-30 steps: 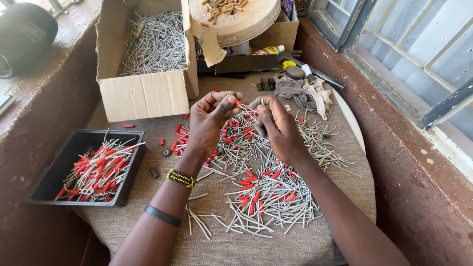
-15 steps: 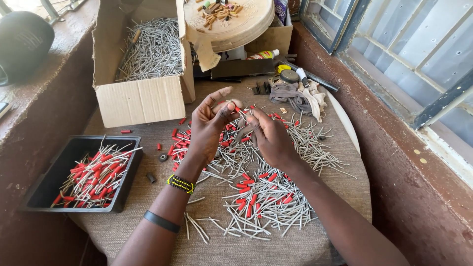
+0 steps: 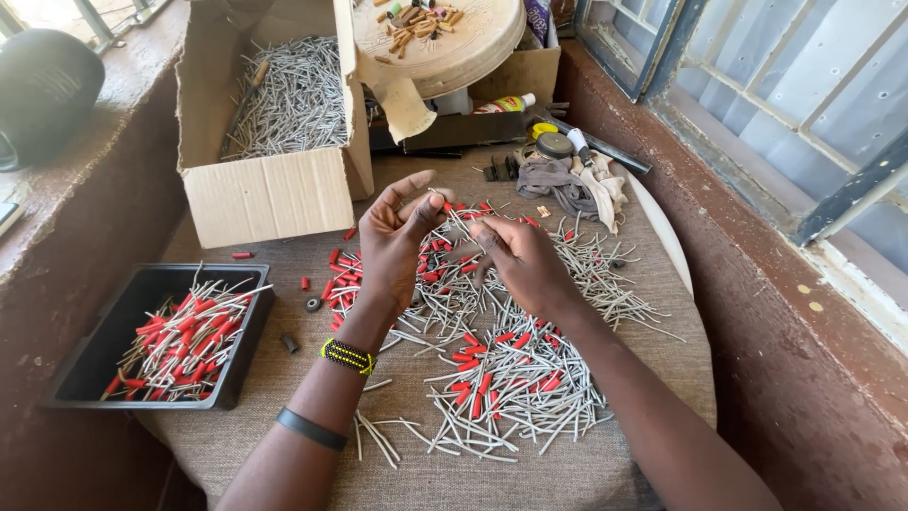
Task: Assembling rivets by manually sliding red plastic sleeves onto metal pins and placing them in a tray.
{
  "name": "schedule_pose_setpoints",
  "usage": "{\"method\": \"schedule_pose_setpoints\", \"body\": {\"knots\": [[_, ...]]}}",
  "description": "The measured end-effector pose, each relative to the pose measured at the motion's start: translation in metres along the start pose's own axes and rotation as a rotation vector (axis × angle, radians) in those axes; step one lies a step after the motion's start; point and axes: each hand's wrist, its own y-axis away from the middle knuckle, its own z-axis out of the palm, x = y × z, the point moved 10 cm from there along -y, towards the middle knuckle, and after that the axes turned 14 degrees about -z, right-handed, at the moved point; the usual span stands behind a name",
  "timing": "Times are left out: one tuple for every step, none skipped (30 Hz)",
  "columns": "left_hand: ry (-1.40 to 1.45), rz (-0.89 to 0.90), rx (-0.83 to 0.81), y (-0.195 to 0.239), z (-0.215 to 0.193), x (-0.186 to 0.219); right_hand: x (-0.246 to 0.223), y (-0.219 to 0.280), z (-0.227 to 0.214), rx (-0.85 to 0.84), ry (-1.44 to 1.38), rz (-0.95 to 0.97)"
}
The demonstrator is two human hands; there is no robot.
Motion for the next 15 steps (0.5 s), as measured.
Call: {"method": "schedule_pose_setpoints", "body": {"knots": [[-0.002, 0.002, 0.005, 0.0, -0.002, 0.0, 0.008, 0.0, 0.001, -0.003, -0.004, -0.002], [0.009, 0.003, 0.01, -0.001, -0.005, -0.001, 0.014, -0.001, 0.0, -0.003, 0.063, -0.024], [0.025, -0.002, 0.01, -0.002, -0.005, -0.004, 0.022, 0.0, -0.003, 0.001, 0.133, -0.041], [0.026, -0.006, 0.01, -0.001, -0.004, -0.005, 0.019, 0.0, -0.002, 0.001, 0.134, -0.037], [0.019, -0.013, 0.011, -0.001, -0.003, -0.006, 0.013, 0.0, -0.004, 0.009, 0.19, -0.061], [0.012, -0.019, 0.013, -0.001, -0.002, -0.007, 0.007, -0.001, -0.005, 0.016, 0.247, -0.086], [0.011, -0.02, 0.012, -0.001, -0.002, -0.007, 0.008, -0.001, -0.005, 0.017, 0.246, -0.085], [-0.003, -0.031, 0.002, 0.0, 0.0, -0.007, 0.007, -0.002, -0.006, 0.013, 0.241, -0.093], [-0.015, -0.042, -0.011, -0.001, 0.003, -0.007, 0.006, -0.002, -0.007, 0.012, 0.239, -0.1], [-0.014, -0.043, -0.014, -0.001, 0.004, -0.008, 0.008, -0.001, -0.009, 0.014, 0.241, -0.099], [-0.017, -0.054, -0.023, -0.001, 0.005, -0.01, 0.009, -0.001, -0.008, 0.008, 0.245, -0.097], [-0.021, -0.064, -0.032, -0.001, 0.006, -0.011, 0.01, -0.001, -0.008, 0.001, 0.248, -0.095], [-0.022, -0.063, -0.032, 0.0, 0.007, -0.012, 0.013, -0.002, -0.008, 0.002, 0.247, -0.097], [-0.024, -0.064, -0.037, 0.0, 0.009, -0.013, 0.015, -0.002, -0.007, -0.009, 0.245, -0.103], [-0.023, -0.067, -0.045, 0.001, 0.011, -0.015, 0.017, -0.002, -0.007, -0.018, 0.246, -0.107]]}}
